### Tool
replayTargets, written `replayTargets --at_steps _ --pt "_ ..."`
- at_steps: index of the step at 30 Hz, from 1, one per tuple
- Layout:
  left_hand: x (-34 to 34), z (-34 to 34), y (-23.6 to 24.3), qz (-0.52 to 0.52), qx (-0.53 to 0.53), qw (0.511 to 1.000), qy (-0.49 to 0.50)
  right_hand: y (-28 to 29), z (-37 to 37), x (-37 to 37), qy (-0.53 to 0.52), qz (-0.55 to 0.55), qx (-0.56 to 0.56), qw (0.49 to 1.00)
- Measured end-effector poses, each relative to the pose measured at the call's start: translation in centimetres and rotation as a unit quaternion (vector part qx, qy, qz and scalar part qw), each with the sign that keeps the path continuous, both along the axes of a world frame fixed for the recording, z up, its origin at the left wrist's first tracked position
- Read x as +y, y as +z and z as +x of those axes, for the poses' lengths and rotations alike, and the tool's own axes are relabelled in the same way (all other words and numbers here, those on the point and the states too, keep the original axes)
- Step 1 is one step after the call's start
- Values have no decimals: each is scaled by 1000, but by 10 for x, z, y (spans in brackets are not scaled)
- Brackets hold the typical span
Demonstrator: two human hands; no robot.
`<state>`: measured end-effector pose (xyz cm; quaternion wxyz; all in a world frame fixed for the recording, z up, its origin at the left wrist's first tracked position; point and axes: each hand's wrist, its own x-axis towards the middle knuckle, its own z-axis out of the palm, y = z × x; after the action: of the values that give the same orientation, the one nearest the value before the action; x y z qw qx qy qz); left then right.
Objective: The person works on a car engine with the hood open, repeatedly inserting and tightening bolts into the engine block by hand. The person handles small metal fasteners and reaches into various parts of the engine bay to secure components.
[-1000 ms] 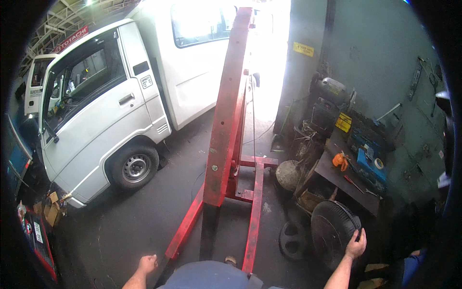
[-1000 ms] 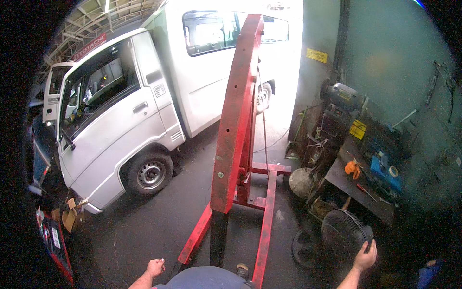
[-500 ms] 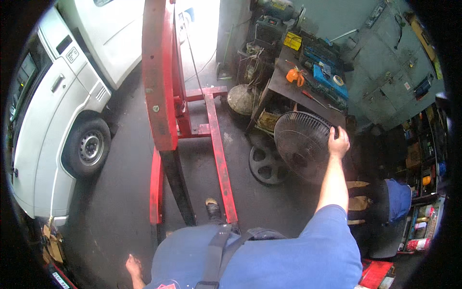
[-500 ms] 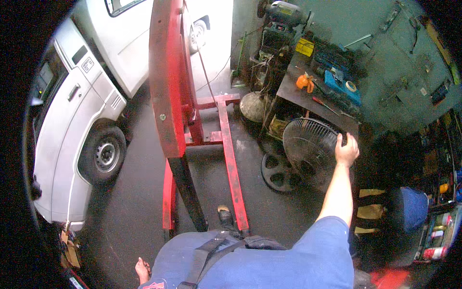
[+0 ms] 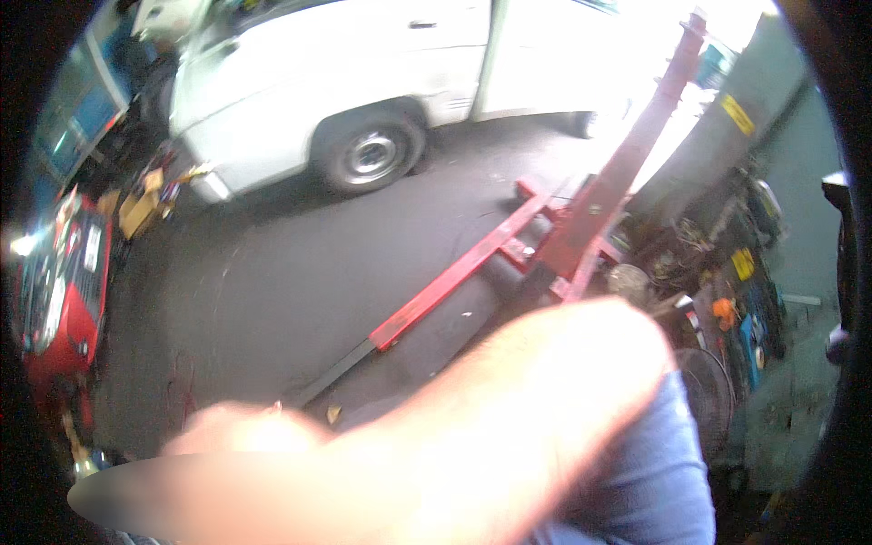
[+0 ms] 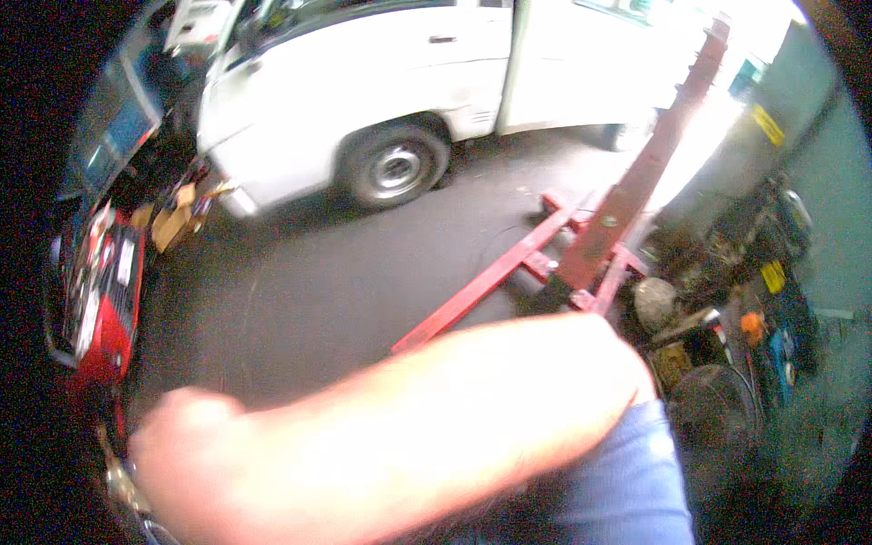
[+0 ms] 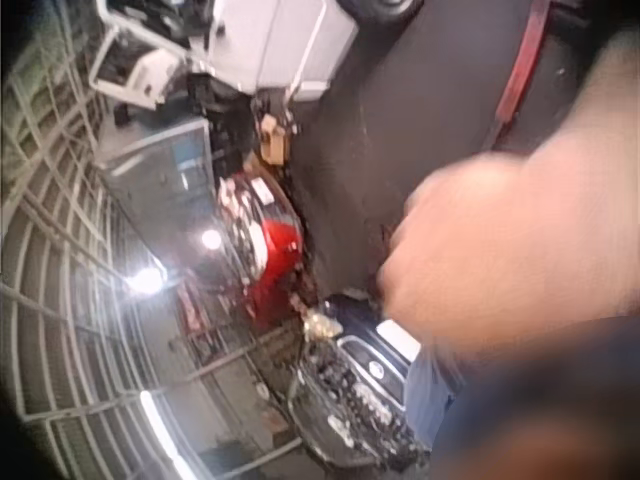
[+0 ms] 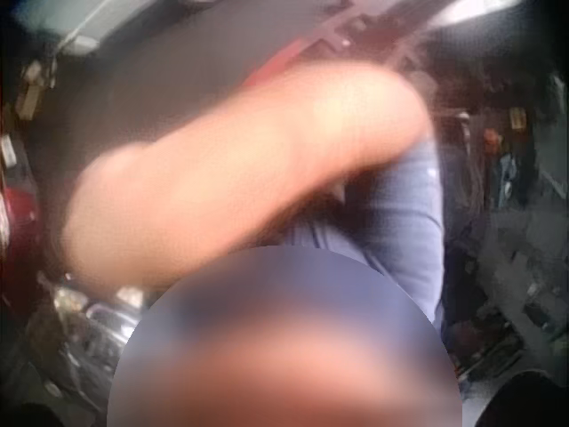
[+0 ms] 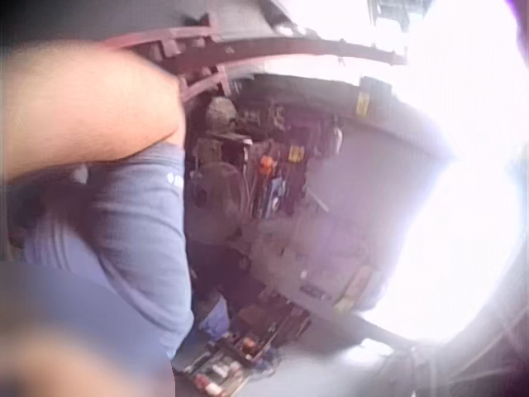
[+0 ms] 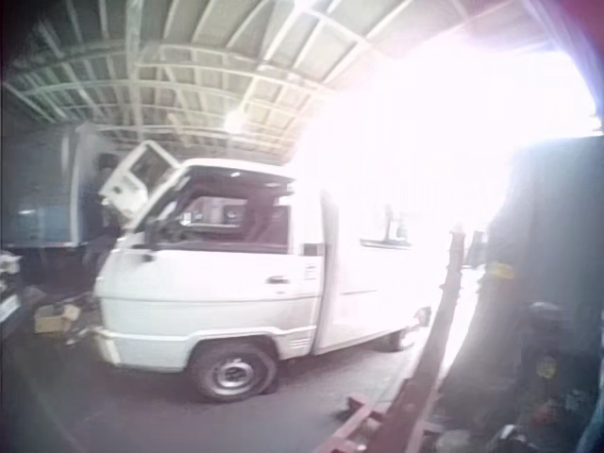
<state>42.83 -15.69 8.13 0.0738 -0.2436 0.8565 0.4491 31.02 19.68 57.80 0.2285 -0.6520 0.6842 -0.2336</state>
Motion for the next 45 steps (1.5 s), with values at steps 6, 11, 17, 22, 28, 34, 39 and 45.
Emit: replayTargets --at_steps 6,11,17,22,28,34,39,45 --pt "-134 143 12 157 -139 918 336 41 20 -222 231 -34 105 967" --pt "-205 315 8 161 -174 801 550 42 60 -362 359 -57 139 921" --pt "-124 416 -17 251 -240 698 627 40 73 -429 468 -85 150 867" --pt "-154 321 -71 352 -216 734 540 37 38 -506 493 -88 174 848" --pt "-267 184 -134 391 -191 795 422 14 -30 -615 512 -78 189 834" --pt "-399 120 -116 416 -102 733 529 5 -138 -760 542 -95 181 815" --pt "-545 -37 -52 445 -37 710 544 -13 -243 -885 528 -60 158 832" --pt "-680 -181 91 532 227 587 566 -116 -285 -1030 447 78 77 888"
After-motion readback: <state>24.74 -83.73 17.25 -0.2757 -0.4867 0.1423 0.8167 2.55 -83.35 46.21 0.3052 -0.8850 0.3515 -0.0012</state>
